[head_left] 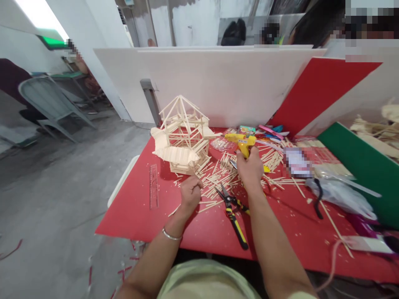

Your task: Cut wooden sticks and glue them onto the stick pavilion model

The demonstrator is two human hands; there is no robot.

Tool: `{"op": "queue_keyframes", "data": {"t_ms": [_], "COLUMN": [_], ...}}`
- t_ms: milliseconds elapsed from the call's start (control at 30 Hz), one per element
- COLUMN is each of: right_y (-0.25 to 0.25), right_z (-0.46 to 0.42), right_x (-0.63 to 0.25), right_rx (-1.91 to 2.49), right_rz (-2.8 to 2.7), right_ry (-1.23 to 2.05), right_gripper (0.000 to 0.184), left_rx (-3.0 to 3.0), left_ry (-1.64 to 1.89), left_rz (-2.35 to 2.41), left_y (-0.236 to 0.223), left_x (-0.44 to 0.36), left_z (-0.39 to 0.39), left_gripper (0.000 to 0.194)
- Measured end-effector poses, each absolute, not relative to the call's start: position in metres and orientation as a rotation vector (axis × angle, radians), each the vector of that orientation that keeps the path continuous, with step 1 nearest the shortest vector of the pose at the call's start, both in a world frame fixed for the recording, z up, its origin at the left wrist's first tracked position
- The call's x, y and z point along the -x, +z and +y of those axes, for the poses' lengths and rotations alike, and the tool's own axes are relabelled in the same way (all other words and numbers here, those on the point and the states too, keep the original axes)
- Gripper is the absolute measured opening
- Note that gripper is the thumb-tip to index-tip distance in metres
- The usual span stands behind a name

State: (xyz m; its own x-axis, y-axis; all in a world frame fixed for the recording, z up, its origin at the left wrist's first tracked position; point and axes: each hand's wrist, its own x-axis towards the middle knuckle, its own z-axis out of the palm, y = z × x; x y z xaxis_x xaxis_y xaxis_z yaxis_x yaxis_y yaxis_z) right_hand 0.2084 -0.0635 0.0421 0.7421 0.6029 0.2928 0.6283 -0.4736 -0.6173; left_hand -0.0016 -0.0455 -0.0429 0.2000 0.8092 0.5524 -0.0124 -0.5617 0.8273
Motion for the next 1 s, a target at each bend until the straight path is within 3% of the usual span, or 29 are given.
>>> {"op": "queue_keyframes", "data": {"t_ms": [700,1000], "right_y": [0.024,0.034], "right_z": [-0.065,-0.054], "right_x": [-0.211,-0.217], "right_rx": [1.985,2.011], "right_rz": [-0.969,-0.926], "right_ry": [0.095,0.145], "right_gripper": [0.044,0.044], "left_rx": [-1.741,-1.833], "left_ry": [1.368,1.535], "left_rz": [0.846,0.857], "left_y": [-0.039,-0.029], "left_x": [-0.002,-0.004], "left_z": [-0.048,-0.047], "left_gripper": [0.026,0.025]}}
